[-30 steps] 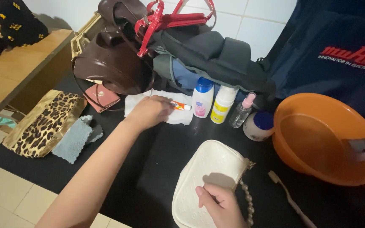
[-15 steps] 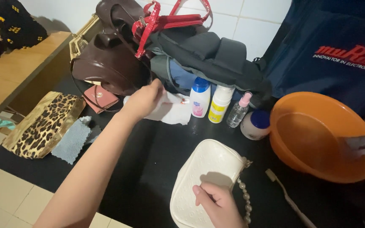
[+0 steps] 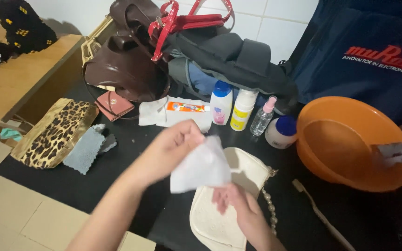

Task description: Cleaning a white handbag using a spray cleaner, a cloth, and a toothbrush at a workstation.

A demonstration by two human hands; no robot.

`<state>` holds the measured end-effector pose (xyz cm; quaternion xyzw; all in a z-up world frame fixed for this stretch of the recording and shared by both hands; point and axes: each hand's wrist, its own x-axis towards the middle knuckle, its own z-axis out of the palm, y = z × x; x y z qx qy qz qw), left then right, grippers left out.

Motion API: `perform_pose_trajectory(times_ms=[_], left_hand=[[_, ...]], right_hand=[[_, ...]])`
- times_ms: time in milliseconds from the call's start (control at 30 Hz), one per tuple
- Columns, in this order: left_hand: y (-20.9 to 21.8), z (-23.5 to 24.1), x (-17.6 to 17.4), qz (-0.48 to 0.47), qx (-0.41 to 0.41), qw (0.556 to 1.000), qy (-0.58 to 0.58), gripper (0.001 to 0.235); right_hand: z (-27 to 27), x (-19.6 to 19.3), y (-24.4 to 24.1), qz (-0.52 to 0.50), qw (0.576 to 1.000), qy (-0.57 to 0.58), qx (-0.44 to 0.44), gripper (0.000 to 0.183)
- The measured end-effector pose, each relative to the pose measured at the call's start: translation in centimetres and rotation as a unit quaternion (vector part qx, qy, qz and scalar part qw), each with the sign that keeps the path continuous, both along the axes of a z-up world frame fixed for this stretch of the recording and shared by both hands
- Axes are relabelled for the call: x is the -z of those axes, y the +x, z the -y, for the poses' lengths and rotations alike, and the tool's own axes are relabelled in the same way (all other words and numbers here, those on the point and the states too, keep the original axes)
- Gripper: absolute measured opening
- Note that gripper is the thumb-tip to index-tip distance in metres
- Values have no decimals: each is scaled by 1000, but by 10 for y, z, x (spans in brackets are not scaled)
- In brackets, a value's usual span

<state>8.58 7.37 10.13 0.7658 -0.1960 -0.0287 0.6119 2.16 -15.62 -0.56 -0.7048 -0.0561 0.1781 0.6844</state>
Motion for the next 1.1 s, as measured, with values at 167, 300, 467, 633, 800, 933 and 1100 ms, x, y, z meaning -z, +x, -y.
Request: perform_pose_trajectory(times_ms=[167,300,467,633,800,933,1100], left_hand=[[-64,29,-9,-37,-54,996,-68,23],[-97,41,-13,-35,-188,981,15,23],[-131,55,-10,-50,-215,975,-6,23],[-154,64,-6,-37,-228,973,-22,25],[-165,65,0,-11,-242,970,-3,24],[-169,61,0,-54,-226,972,21,26],[-175,61,-14,-51,-172,983,26,25]], right_hand=[[-8,-59,-31,-105,972,129,167,51],[8,-71,-50,40,972,-142,182,50],[15,-71,-66,111,958,-180,194,55],[16,-58,-76,133,944,-40,298,33],[7,-92,-81,34,937,85,338,31],[-9,-146,-90,-80,940,97,318,39],[1,-136,-94,-109,953,85,271,44]])
